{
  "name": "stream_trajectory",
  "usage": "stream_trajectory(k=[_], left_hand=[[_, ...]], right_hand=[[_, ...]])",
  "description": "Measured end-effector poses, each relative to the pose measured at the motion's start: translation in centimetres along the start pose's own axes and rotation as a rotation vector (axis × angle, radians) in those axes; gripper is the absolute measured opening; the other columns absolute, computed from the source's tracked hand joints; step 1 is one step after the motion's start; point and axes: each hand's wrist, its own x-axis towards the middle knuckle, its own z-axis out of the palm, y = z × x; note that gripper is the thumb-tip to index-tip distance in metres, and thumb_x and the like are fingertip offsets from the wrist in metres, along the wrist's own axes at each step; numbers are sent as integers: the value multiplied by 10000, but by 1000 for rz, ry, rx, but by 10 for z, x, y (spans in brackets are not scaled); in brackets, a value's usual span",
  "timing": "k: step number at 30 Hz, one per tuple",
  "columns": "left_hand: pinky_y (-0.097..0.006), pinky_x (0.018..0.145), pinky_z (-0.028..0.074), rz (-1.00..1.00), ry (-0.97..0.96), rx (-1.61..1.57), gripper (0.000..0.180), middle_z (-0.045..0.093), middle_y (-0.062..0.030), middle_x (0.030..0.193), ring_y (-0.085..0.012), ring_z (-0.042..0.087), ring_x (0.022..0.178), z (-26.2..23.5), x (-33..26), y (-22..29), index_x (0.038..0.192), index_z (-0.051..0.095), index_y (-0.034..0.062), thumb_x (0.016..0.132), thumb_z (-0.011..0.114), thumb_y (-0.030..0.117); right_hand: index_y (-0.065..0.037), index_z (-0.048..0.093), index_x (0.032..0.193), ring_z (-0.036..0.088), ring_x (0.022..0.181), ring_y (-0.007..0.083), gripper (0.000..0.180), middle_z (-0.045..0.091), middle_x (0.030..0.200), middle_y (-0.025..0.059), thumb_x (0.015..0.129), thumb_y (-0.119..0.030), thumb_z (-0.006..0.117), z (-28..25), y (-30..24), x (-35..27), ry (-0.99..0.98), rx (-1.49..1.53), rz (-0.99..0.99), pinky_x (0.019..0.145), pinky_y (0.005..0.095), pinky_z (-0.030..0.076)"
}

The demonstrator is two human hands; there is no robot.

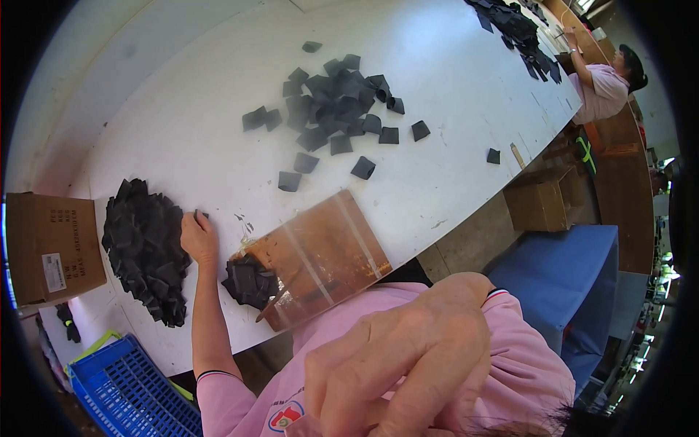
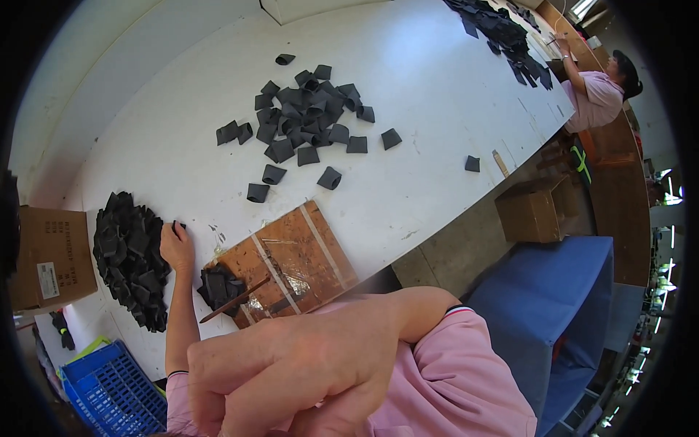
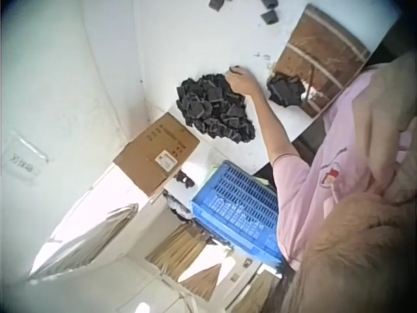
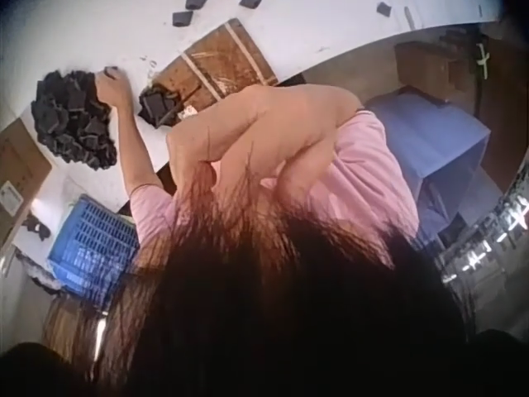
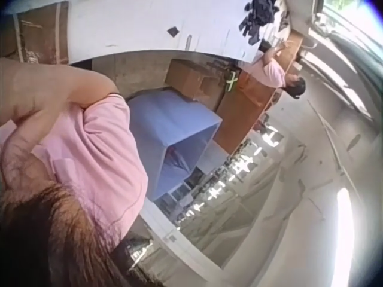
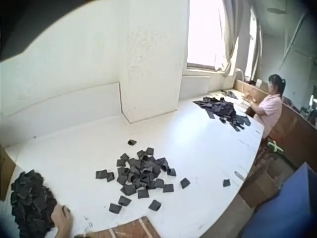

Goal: Cleaning and sorting small black plastic or rubber components at a workbench.

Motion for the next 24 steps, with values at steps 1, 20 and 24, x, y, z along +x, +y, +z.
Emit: stream_trajectory(k=[1,20,24], left_hand=[[-427,538,411,0,12,2,186,526,-150,726,-353,530,636,-1,0,0,729,466,36,811,494,201],[-425,524,412,-6,22,14,185,521,-158,715,-356,527,611,-5,-4,-4,733,455,29,807,502,192],[-411,531,406,-21,26,-17,174,518,-140,683,-336,525,619,-4,-3,-2,721,456,38,812,506,177]], right_hand=[[79,545,900,517,804,313,372,511,955,227,869,-287,488,-1,-1,0,11,-40,-15,658,378,428],[-8,550,894,529,741,284,178,544,804,167,816,-156,489,-181,13,11,44,-1540,714,668,317,406],[-5,460,1140,570,696,185,394,572,891,110,822,-231,512,-228,30,24,173,-1413,879,604,272,449]])
